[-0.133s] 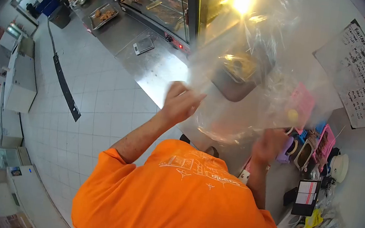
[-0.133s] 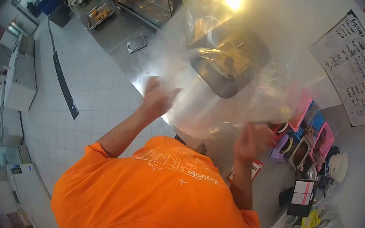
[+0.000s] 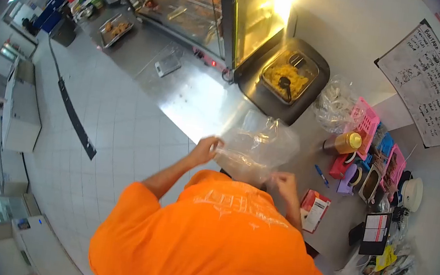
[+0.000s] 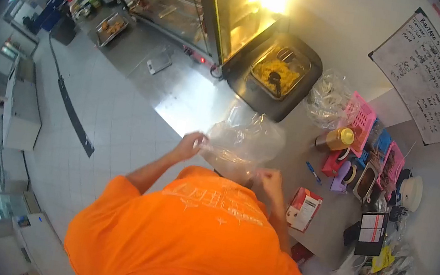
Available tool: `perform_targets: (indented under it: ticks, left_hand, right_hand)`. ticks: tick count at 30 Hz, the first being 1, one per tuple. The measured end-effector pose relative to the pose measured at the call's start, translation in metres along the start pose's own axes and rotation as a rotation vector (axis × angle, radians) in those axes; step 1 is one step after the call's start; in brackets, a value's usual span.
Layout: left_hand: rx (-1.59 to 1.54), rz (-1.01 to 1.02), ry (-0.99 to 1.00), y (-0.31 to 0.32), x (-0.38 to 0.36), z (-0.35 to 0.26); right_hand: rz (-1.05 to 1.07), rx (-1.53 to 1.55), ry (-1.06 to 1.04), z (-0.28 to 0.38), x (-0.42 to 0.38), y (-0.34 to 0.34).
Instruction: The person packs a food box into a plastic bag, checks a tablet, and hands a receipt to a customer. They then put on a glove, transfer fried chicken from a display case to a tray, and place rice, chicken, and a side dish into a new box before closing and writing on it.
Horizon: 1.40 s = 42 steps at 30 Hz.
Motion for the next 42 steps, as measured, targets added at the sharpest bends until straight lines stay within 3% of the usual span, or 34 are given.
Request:
perform_targets:
  ticks: [1,3,4,6,7,9,10,11,13,16,19,20,22,23,24,25,27,28,30,31,33,34,37,39,41,42]
  left_hand:
    - [0.009,0.115,-0.168,0.007,-0.016,0.003]
    - [-0.679,0.445,-0.587,0.026,-0.036,0.02]
    - [-0.899,0.56,-0.641,0.028,-0.04,0.011]
    - [-1.32,0.787,-0.73,0.022,-0.031,-0.011]
    - [-1.402,0.541,-0.765,0.022,-0.016,0.01]
    - [-1.686,0.373,-0.639,0.0,0.029,-0.008]
    - [-1.904,0.567,-0.545,-0.011,0.042,-0.045]
    - [-1.934,0.793,-0.474,-0.017,0.046,-0.054]
    - [-1.156,0.745,-0.437,-0.024,0.047,-0.053]
    - [-0.347,0.711,-0.176,-0.011,0.05,-0.046]
    - [-0.651,0.134,-0.341,-0.002,0.071,0.006]
    - [-1.19,-0.076,-0.527,0.001,0.074,0.002]
    - [-1.3,0.12,-0.649,0.005,0.078,-0.014]
    - [-1.357,0.216,-0.709,0.008,0.077,-0.016]
    - [-1.181,0.322,-0.708,0.006,0.077,-0.005]
    - [-0.957,0.693,-0.606,0.01,0.067,-0.005]
    - [-0.967,0.549,-0.746,0.021,0.056,0.014]
    - [-0.99,0.49,-0.676,0.024,0.059,0.019]
    - [-1.031,0.378,-0.535,0.028,0.069,0.024]
    - [-0.81,0.341,-0.501,0.033,0.064,0.011]
    - [-0.178,0.156,-0.106,0.049,0.058,-0.023]
    - [-0.135,0.126,-0.248,0.058,0.048,-0.029]
    - [-0.287,-0.006,-0.296,0.083,0.033,-0.03]
    - [-0.324,0.042,-0.413,0.09,0.028,-0.026]
    - [-0.362,0.016,-0.424,0.091,0.025,-0.014]
    - [-0.382,0.027,-0.452,0.09,0.023,-0.012]
  right_hand:
    - [-0.004,0.34,0.044,0.02,-0.006,0.003]
    - [-0.01,1.051,0.186,0.062,-0.059,0.025]
    - [-0.014,1.393,0.289,0.056,-0.063,0.026]
    - [0.17,1.478,0.097,0.045,-0.047,0.021]
    - [0.246,1.523,0.013,0.04,-0.05,0.025]
    - [0.233,0.671,0.315,0.049,-0.054,0.022]
    - [0.257,0.771,0.213,0.051,-0.048,0.025]
    - [0.281,0.863,0.101,0.053,-0.044,0.028]
    - [-0.124,1.123,-0.115,0.06,-0.038,-0.009]
    - [0.092,1.666,-0.309,0.064,-0.031,-0.041]
    - [-0.184,1.273,0.158,0.062,-0.035,-0.023]
    - [-0.129,1.074,0.108,0.072,-0.034,-0.021]
    - [-0.021,0.676,0.029,0.084,-0.038,-0.014]
    - [-0.132,0.973,-0.036,0.08,-0.041,-0.024]
    - [-0.245,1.262,-0.108,0.073,-0.041,-0.039]
    - [-0.363,1.55,-0.183,0.063,-0.043,-0.052]
    - [-0.092,1.288,-0.091,0.054,-0.043,-0.048]
    - [0.036,1.156,-0.049,0.047,-0.041,-0.041]
    - [-0.339,0.397,-0.039,0.018,-0.022,-0.039]
    - [-0.505,0.007,-0.016,0.008,-0.018,-0.037]
    - [-0.499,0.206,0.18,-0.026,-0.005,-0.038]
    - [-0.493,0.304,0.278,-0.043,-0.008,-0.039]
    - [-0.596,-0.269,0.056,-0.008,-0.066,-0.066]
    - [-0.698,-0.237,0.649,-0.029,-0.125,-0.104]
    - [-0.701,-0.56,1.075,-0.088,-0.169,-0.107]
    - [-0.697,-0.435,0.968,-0.117,-0.176,-0.102]
Point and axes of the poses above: each hand's wrist, its own x-axis towards the middle knuckle, its own y-axis out of the palm, z = x × y, the point moved 6 cm from there along x, towards the middle knuckle, and after that the axes turned 1 degree about -y, right-handed, at the moved point
